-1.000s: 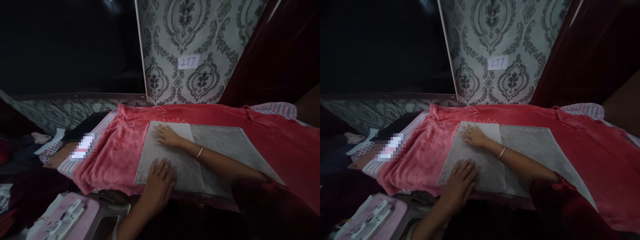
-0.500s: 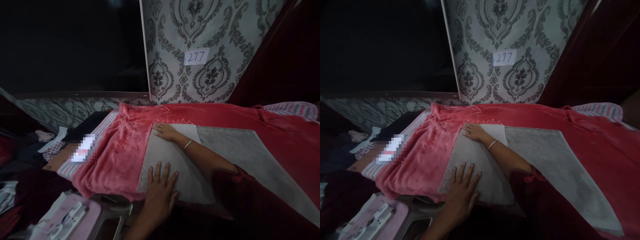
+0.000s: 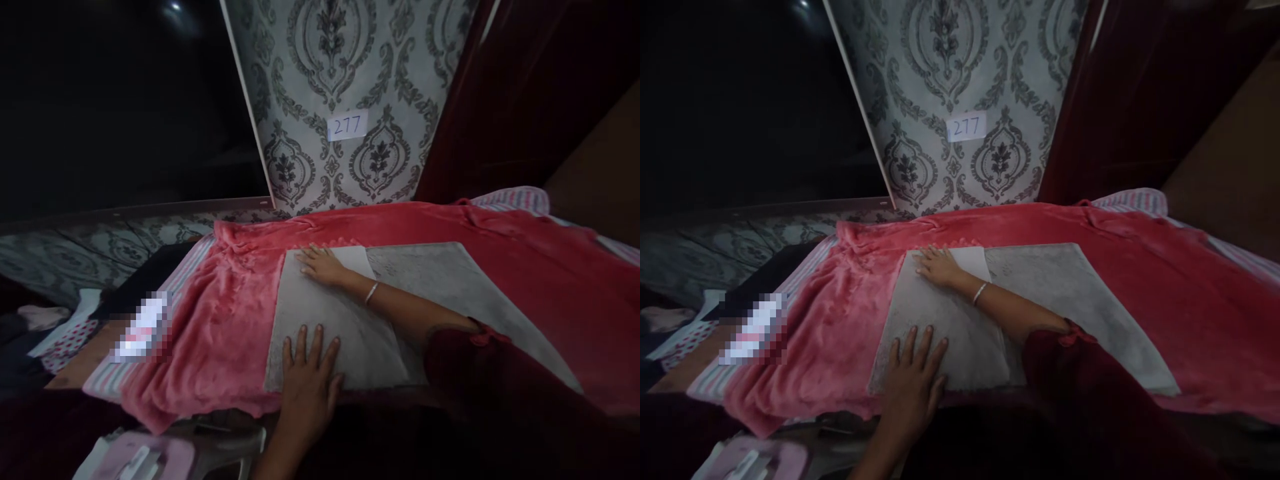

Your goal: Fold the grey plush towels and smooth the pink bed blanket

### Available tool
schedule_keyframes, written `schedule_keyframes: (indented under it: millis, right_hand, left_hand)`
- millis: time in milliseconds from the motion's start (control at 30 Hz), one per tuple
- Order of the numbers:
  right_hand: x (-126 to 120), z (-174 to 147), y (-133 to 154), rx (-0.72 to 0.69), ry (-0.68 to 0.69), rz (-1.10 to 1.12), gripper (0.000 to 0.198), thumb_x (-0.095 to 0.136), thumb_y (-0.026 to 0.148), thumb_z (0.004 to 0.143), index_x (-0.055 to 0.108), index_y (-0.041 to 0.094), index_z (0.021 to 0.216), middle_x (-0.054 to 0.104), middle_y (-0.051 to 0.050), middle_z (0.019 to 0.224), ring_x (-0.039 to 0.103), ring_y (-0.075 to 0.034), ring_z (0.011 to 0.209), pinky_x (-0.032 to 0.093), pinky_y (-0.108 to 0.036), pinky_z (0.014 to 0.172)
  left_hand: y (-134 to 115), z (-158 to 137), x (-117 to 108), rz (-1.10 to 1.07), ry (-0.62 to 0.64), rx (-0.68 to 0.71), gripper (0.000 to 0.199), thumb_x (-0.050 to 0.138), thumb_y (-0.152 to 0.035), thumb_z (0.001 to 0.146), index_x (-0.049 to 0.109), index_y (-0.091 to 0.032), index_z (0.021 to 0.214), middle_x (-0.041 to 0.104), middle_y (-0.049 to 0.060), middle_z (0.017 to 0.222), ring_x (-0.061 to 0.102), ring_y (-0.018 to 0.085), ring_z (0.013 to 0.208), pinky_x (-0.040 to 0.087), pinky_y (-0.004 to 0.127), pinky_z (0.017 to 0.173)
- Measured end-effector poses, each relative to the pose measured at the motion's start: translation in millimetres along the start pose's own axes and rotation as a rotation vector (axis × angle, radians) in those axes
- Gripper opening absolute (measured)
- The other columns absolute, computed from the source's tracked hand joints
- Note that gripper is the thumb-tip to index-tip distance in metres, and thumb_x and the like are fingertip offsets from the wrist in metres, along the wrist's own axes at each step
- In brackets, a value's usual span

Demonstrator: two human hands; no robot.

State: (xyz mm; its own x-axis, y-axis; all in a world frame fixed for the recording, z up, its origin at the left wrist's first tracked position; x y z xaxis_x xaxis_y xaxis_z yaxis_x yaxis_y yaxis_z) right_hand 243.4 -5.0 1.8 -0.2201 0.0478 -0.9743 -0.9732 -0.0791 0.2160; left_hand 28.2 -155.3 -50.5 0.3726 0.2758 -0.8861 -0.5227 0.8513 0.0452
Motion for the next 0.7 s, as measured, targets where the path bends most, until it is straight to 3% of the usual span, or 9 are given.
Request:
schedule_keyframes:
  millis: [167,267,467,600,700]
  right_hand:
    - [9,-92,-9,-0.127,0.023,-0.012,0.062,0.040,0.057,0.106,0.035,0.032,0.162,0.021,-0.008,0.171,0.013,-0.032,0.158,0.014,-0.059,0.124]
    - [9,-120,-30,-0.098,0.025,-0.029,0.064,0.041,0.058,0.106,0.033,0.032,0.163,0.020,-0.007,0.171,0.012,-0.032,0.158,0.013,-0.059,0.125]
    - [-5,-97,-79,0.130,-0.025,-0.034,0.061,0.037,0.052,0.107,0.034,0.028,0.163,0.023,-0.008,0.171,0.017,-0.031,0.158,0.017,-0.059,0.124]
    - [-12,-79,-96,0.249,-0.051,-0.045,0.059,0.036,0.048,0.108,0.037,0.025,0.162,0.027,-0.009,0.169,0.023,-0.030,0.156,0.019,-0.057,0.124]
    - [-18,-83,-108,0.350,-0.075,-0.044,0.058,0.038,0.045,0.107,0.040,0.024,0.161,0.028,-0.010,0.169,0.026,-0.033,0.155,0.022,-0.058,0.123]
  left_hand:
    - [0,0,4,0.001,-0.005,-0.010,0.062,0.060,-0.026,0.091,0.052,-0.036,0.152,0.044,0.005,0.163,0.034,0.038,0.151,0.022,0.063,0.122]
    - [1,2,3,0.022,0.002,0.016,0.062,0.058,-0.023,0.092,0.051,-0.035,0.153,0.044,0.006,0.163,0.035,0.039,0.150,0.022,0.063,0.122]
    - [4,4,-1,0.041,0.021,0.040,0.059,0.054,-0.027,0.095,0.050,-0.036,0.153,0.047,0.006,0.161,0.039,0.038,0.149,0.023,0.062,0.121]
    - [5,5,-3,0.058,0.044,0.044,0.057,0.053,-0.028,0.096,0.050,-0.036,0.153,0.046,0.006,0.161,0.040,0.038,0.148,0.027,0.063,0.120]
    - [5,7,-3,0.060,0.059,0.045,0.057,0.053,-0.029,0.097,0.050,-0.036,0.153,0.046,0.006,0.162,0.041,0.039,0.148,0.031,0.063,0.118]
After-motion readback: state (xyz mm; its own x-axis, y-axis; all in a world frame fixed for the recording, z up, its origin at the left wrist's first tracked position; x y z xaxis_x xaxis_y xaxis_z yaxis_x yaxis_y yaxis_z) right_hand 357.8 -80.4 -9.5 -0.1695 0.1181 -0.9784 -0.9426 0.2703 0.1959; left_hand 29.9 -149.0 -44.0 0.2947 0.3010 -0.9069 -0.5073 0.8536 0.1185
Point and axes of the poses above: each hand's wrist, its own z-axis towards the middle knuckle, its own x-axis out of the palm, y = z × x, the point moved 4 cm from there along z, towards the middle knuckle
